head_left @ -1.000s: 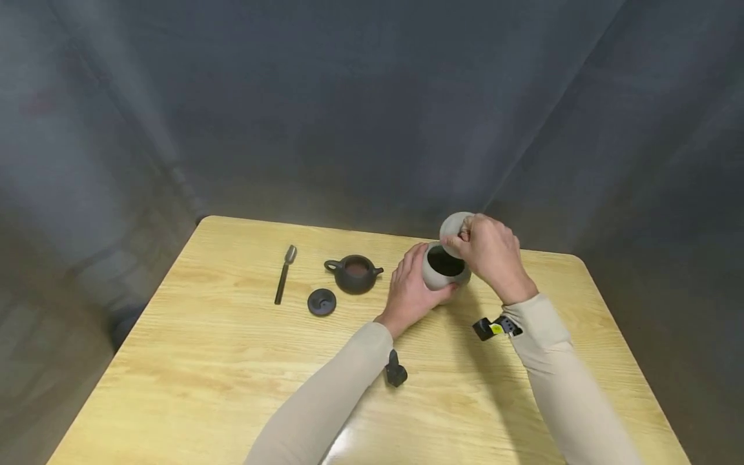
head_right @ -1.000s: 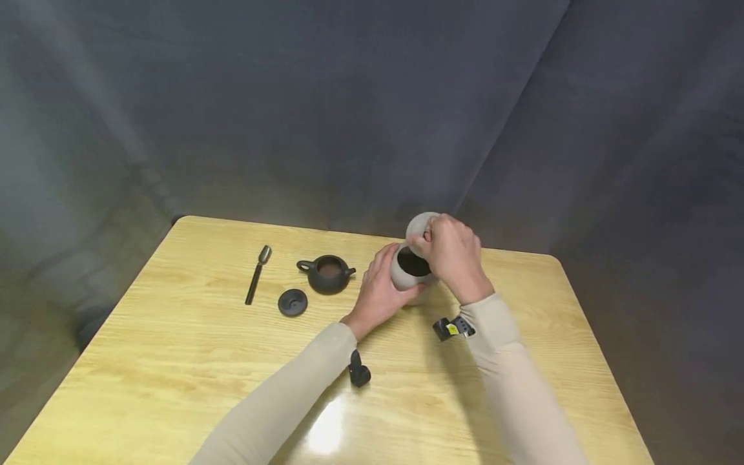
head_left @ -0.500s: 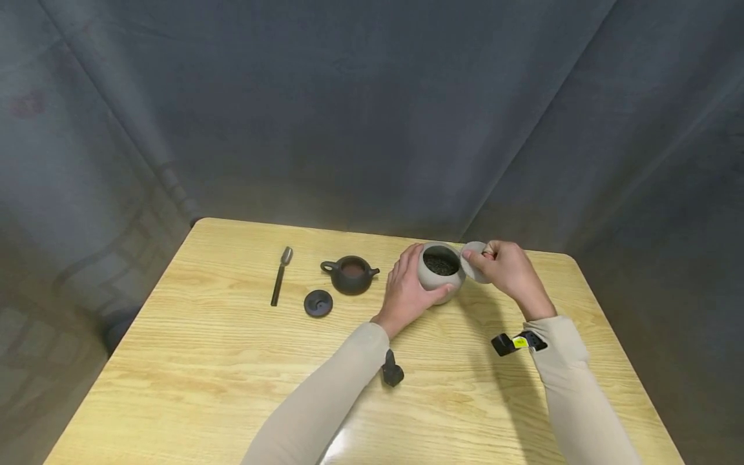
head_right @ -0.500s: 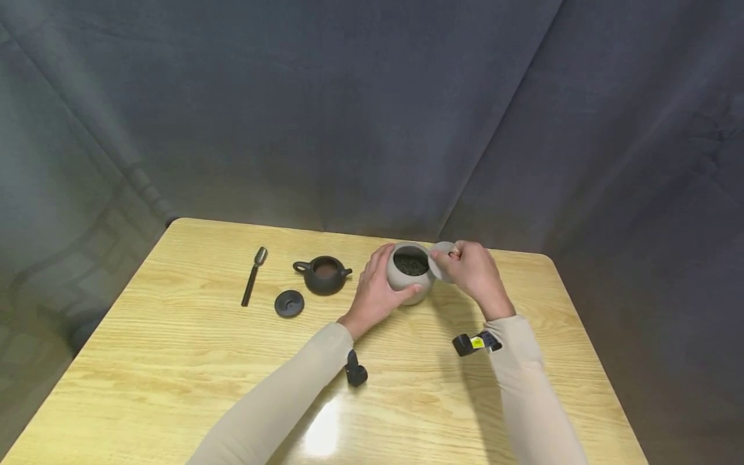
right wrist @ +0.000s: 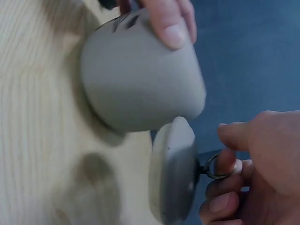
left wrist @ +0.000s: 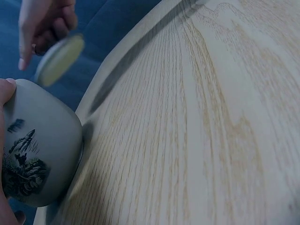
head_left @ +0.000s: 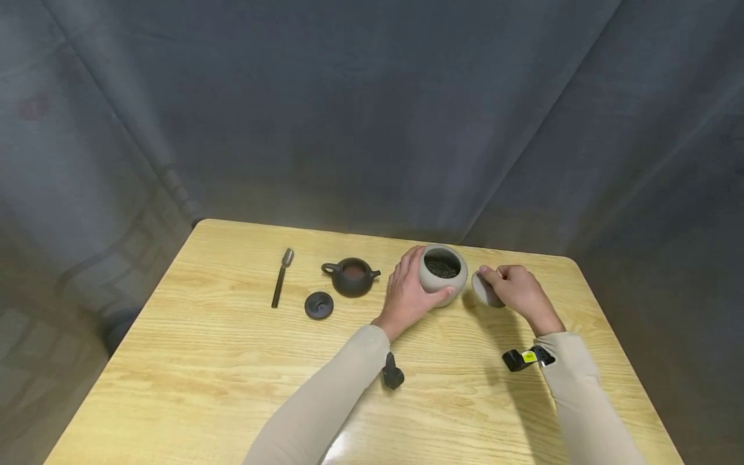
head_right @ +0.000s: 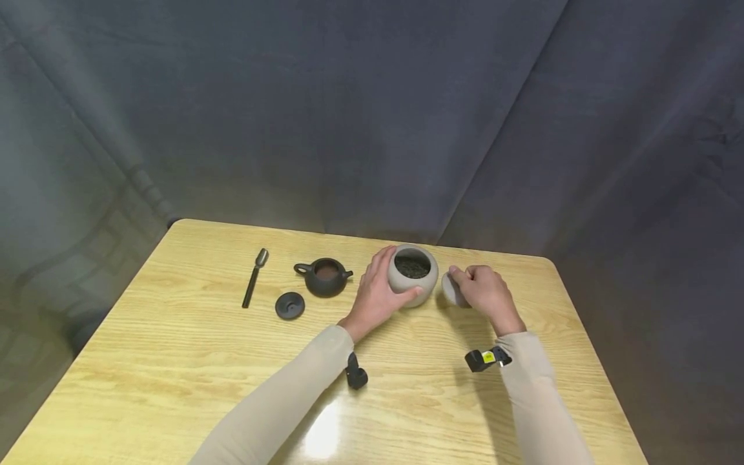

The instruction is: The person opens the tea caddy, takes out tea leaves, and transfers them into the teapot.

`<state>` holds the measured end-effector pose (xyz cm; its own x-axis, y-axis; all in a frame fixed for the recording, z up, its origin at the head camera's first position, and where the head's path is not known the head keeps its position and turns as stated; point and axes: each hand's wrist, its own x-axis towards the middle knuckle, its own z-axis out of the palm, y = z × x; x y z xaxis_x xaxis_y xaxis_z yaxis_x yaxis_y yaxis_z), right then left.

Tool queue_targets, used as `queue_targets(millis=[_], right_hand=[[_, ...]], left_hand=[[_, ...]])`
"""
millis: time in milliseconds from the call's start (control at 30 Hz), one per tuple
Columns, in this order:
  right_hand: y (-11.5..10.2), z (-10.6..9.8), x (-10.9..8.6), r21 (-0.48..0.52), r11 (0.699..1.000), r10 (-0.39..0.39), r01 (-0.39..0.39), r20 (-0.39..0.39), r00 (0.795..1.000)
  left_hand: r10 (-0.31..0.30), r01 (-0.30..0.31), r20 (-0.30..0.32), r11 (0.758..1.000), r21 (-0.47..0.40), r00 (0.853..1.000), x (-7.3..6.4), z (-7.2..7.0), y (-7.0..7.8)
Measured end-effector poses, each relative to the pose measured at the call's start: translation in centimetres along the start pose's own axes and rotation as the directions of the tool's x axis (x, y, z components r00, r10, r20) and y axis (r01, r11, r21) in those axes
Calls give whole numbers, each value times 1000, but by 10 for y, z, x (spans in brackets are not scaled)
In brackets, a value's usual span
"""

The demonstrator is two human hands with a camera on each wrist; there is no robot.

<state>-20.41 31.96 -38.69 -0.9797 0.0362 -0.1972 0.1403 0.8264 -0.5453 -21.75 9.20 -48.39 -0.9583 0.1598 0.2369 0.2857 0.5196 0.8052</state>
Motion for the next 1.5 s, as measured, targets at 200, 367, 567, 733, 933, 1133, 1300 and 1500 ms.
queue_targets(millis=[200,367,567,733,933,1133,1300,1500], right_hand=[[13,9,8,-20,998,57,-55,68,996],[22,13,13,-6,997,78,-78,80,994],[29,16,16,-21,997,75,-74,71,995],[35,15,17,-25,997,72,-71,58,996],[39,14,18,-25,997,79,-78,34,996],[42,18,19,-16,998,61,-61,18,998],[42,19,18,-25,998,52,-53,-11,999],[38,16,13,-22,999,29,-30,-54,998]], left_hand=[[1,-1,-1,1000,11,1000,0,-1,0],[-3,3,11,1000,9,1000,-1,-1,1],[-11,11,15,1000,6,1000,-1,-2,1],[-9,9,13,1000,11,1000,-1,-2,2],[-3,3,8,1000,9,1000,0,-1,0],[-3,3,6,1000,5,1000,-1,-2,1],[-2,2,7,1000,7,1000,-1,-2,1],[-1,1,0,1000,8,1000,-1,-2,0]])
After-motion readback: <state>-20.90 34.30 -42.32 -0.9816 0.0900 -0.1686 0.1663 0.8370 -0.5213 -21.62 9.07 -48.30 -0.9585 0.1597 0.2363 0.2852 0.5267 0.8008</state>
